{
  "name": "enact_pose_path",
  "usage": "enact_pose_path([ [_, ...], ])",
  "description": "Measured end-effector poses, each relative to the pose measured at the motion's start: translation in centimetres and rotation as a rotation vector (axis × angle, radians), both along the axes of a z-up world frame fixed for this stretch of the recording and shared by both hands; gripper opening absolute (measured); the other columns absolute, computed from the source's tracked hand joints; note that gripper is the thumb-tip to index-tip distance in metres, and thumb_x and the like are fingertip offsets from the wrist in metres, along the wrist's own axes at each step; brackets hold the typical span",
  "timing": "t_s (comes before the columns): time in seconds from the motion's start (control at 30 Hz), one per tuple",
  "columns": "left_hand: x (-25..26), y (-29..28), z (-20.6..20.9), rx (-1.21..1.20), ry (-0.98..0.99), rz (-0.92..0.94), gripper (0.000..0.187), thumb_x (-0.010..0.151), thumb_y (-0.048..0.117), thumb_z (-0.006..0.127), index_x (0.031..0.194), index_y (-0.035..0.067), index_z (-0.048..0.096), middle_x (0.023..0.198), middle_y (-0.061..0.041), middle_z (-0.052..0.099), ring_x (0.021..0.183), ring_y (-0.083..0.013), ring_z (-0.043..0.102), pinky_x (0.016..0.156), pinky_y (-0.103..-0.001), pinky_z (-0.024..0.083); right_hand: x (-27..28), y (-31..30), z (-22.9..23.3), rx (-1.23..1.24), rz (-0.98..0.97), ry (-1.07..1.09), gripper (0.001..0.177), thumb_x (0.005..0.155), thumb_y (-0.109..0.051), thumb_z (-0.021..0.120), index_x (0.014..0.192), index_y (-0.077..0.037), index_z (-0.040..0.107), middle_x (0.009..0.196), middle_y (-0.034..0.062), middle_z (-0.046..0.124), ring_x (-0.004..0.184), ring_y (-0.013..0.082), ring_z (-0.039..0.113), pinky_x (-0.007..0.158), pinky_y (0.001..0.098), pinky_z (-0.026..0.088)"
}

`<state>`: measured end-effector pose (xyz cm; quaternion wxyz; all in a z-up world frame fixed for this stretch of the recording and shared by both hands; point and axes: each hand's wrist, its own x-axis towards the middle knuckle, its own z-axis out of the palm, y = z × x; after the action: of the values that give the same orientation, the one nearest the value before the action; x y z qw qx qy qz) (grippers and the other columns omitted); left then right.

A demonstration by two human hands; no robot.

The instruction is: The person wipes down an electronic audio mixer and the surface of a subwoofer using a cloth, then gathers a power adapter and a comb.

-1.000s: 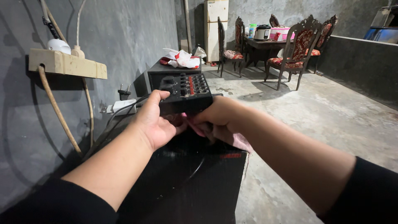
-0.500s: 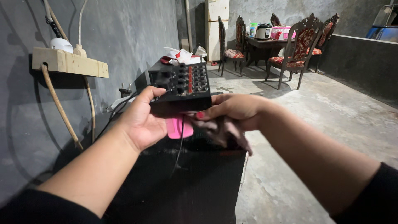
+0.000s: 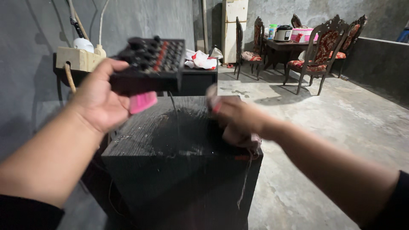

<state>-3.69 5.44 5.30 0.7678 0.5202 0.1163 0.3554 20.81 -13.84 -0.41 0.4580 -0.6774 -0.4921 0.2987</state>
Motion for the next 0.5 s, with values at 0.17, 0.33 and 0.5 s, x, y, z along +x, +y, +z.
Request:
enact_pose_path([
  [0.17,-3.2,2.1,2.5,0.089,-0.015,0.026,0.047,0.090,0.028,0.061,0.129,0.003,0.055,0.126,-0.015,0.067,0.116,-0.0290,0.070,0.102,-0.052,0.058,1.9,-0.1,-4.4,0.304,0.320,-1.407,0.051,0.115,-0.039,0.042,0.159,-0.013,0.040,0.161,0.0146,0.041,0.152,0.0387,0.028,0.120,0.0706,0.025],
  [0.33,-6.0,3.8,4.1,0.108,-0.044,-0.020,0.049,0.091,0.026,0.064,0.132,0.001,0.056,0.130,-0.014,0.067,0.120,-0.0286,0.069,0.107,-0.050,0.058,8.8,5.7,-4.7,-0.050,0.167,-1.237,0.058,0.102,-0.044,0.038,0.155,-0.019,0.037,0.165,0.0069,0.027,0.155,0.0250,0.017,0.121,0.0571,0.016],
  [0.5,-7.2,4.8,4.7,0.132,-0.067,0.006,0.046,0.090,0.024,0.066,0.131,0.003,0.056,0.131,-0.014,0.066,0.119,-0.0288,0.068,0.104,-0.049,0.058,5.0,10.1,-2.9,-0.210,0.041,-1.228,0.050,0.108,-0.040,0.036,0.157,-0.027,0.035,0.167,0.0074,0.027,0.151,0.0329,0.025,0.124,0.0518,0.026],
])
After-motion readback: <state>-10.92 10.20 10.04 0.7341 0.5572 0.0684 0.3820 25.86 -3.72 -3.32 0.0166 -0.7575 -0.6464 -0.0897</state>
